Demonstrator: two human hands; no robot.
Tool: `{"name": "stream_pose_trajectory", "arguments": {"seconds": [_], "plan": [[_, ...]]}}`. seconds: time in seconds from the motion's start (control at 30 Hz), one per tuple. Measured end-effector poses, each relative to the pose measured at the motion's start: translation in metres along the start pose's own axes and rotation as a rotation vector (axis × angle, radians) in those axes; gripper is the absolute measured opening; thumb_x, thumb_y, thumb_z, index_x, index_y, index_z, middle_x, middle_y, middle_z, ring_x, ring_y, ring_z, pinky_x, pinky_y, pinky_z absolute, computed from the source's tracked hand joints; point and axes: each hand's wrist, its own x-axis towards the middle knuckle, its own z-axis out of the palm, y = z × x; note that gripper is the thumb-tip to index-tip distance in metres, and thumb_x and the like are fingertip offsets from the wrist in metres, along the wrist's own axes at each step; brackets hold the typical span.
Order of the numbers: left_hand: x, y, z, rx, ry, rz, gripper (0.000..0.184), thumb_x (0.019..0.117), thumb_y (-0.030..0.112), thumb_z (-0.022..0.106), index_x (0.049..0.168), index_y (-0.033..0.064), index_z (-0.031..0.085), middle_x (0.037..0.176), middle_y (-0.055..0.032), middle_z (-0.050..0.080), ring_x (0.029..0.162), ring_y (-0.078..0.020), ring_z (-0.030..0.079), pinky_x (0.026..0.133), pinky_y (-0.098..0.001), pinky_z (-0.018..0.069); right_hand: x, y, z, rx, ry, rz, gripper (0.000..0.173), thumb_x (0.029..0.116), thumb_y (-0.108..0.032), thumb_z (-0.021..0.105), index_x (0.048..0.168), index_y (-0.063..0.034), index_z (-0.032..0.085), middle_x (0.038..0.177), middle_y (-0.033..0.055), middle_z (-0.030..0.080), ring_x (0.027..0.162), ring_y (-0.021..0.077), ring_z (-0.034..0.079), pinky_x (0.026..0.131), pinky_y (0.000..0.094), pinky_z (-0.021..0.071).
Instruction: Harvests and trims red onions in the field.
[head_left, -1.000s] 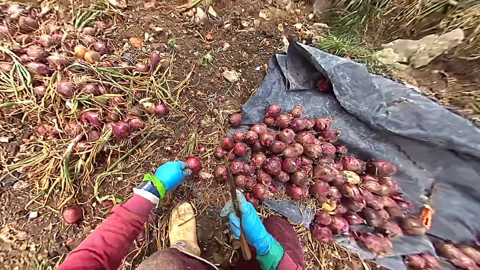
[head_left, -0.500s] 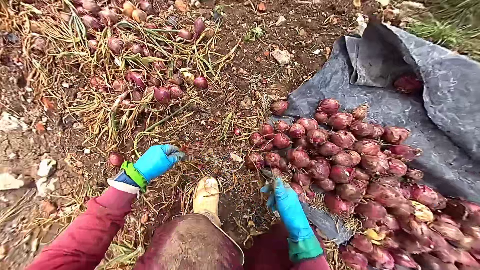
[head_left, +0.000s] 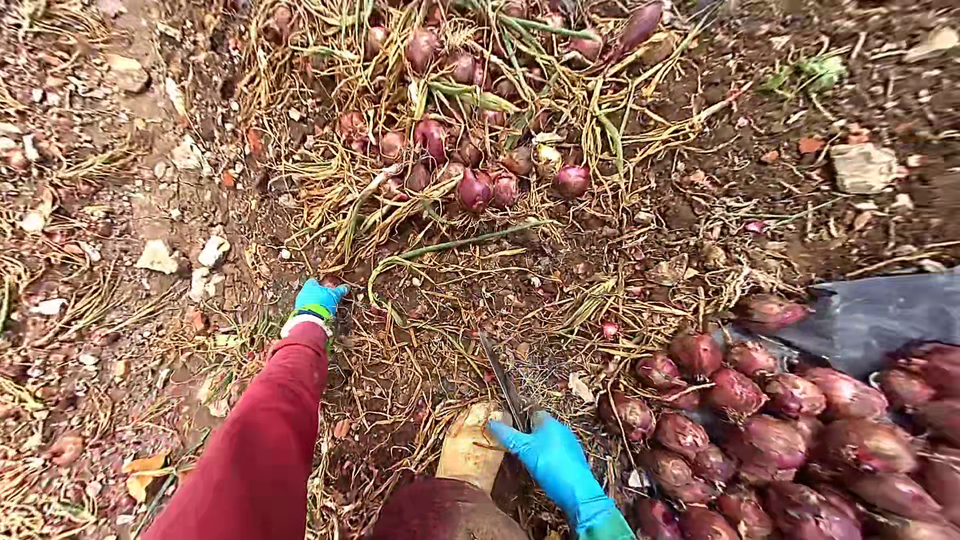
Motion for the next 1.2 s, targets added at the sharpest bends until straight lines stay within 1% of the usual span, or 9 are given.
{"name": "stream_pose_trajectory", "arguments": {"seconds": [0.13, 0.2, 0.3, 0.43, 0.57, 0.67, 0.87, 1.07, 1.2], "plan": [[-0.051, 0.037, 0.0, -0.099, -0.026, 0.26, 0.071, 0.0788, 0.037, 0.088, 0.138, 0.0109, 0.059, 0.122, -0.0265, 0.068, 0.114, -0.049, 0.065, 0.094, -0.0752, 0.049, -0.005, 0.037, 0.01, 0.613, 0.008, -0.082, 0.037, 0.1022, -0.04, 0.058, 0.117, -0.0076, 0.065, 0.086, 0.0062, 0.074, 0.069, 0.0207, 0.071, 0.064, 0.0404, 0.0624], [-0.103, 0.058, -0.006, -0.145, -0.152, 0.454, 0.075, 0.0735, 0.038, 0.093, 0.138, 0.0188, 0.061, 0.116, -0.0182, 0.072, 0.106, -0.0398, 0.07, 0.089, -0.0703, 0.0545, -0.001, 0.042, 0.015, 0.921, -0.021, -0.123, 0.047, 0.111, -0.039, 0.037, 0.126, -0.0056, 0.066, 0.081, 0.0129, 0.071, 0.064, 0.0259, 0.069, 0.06, 0.0428, 0.0613], [-0.202, 0.079, -0.002, -0.217, -0.465, 0.71, 0.08, 0.0685, 0.031, 0.096, 0.14, 0.0286, 0.06, 0.115, -0.0028, 0.075, 0.103, -0.02, 0.073, 0.09, -0.0521, 0.0618, -0.001, 0.036, 0.024, 1.077, -0.064, -0.286, 0.075, 0.1074, -0.06, 0.021, 0.12, -0.0023, 0.068, 0.066, 0.0109, 0.061, 0.052, 0.0236, 0.06, 0.05, 0.0417, 0.0572], [-0.29, 0.099, 0.024, -0.219, -0.83, 0.939, 0.059, 0.0804, 0.016, 0.088, 0.135, 0.0283, 0.067, 0.115, 0.0039, 0.076, 0.095, -0.0119, 0.074, 0.088, -0.0396, 0.0635, -0.026, 0.017, 0.015, 1.114, 0.015, -0.603, 0.086, 0.0849, -0.087, 0.043, 0.093, -0.0049, 0.065, 0.063, 0.0066, 0.06, 0.049, 0.0197, 0.061, 0.048, 0.038, 0.0576], [-0.306, 0.12, 0.011, 0.198, -0.645, 1.349, 0.017, 0.0985, 0.032, 0.07, 0.109, 0.0203, 0.075, 0.093, 0.0014, 0.075, 0.086, -0.0137, 0.071, 0.082, -0.0445, 0.0597, -0.046, 0.026, 0.002, 1.066, 0.204, -0.624, 0.097, 0.0823, -0.094, 0.026, 0.106, -0.0066, 0.063, 0.063, 0.007, 0.06, 0.048, 0.02, 0.06, 0.047, 0.0374, 0.0564], [-0.292, 0.139, 0.0, 0.409, -0.49, 1.615, 0.022, 0.1029, 0.039, 0.062, 0.102, 0.0233, 0.077, 0.09, 0.0015, 0.074, 0.085, -0.0174, 0.072, 0.076, -0.0496, 0.0592, -0.048, 0.037, -0.008, 0.991, 0.243, -0.621, 0.093, 0.0871, -0.09, 0.023, 0.101, -0.0076, 0.063, 0.06, 0.006, 0.057, 0.046, 0.0186, 0.055, 0.044, 0.0352, 0.0522], [-0.266, 0.155, 0.014, 0.321, -0.511, 1.43, 0.016, 0.099, 0.034, 0.065, 0.094, 0.0249, 0.078, 0.083, 0.0049, 0.073, 0.079, -0.0133, 0.069, 0.073, -0.0478, 0.0567, -0.037, 0.04, -0.013, 1.186, 0.043, -0.641, 0.081, 0.0949, -0.081, 0.029, 0.081, -0.0088, 0.063, 0.05, 0.0022, 0.047, 0.039, 0.0146, 0.049, 0.04, 0.0319, 0.0474], [-0.283, 0.146, 0.031, -0.013, -0.693, 1.097, 0.027, 0.1024, 0.041, 0.061, 0.094, 0.0211, 0.076, 0.072, 0.0062, 0.072, 0.064, -0.0077, 0.068, 0.064, -0.0343, 0.0606, -0.021, 0.063, -0.005, 1.128, 0.073, -0.469, 0.091, 0.0944, -0.082, 0.019, 0.104, -0.0057, 0.068, 0.058, 0.0059, 0.055, 0.044, 0.0169, 0.053, 0.043, 0.0336, 0.0507], [-0.36, 0.166, 0.039, 0.568, -0.754, 1.353, 0.043, 0.105, 0.051, 0.046, 0.098, 0.0187, 0.073, 0.087, -0.0024, 0.072, 0.086, -0.0212, 0.07, 0.079, -0.0519, 0.0555, -0.032, 0.087, -0.008, 0.945, -0.012, -0.5, 0.094, 0.084, -0.093, 0.028, 0.104, -0.0081, 0.063, 0.065, 0.0033, 0.059, 0.049, 0.0171, 0.057, 0.046, 0.0348, 0.0531]]}}
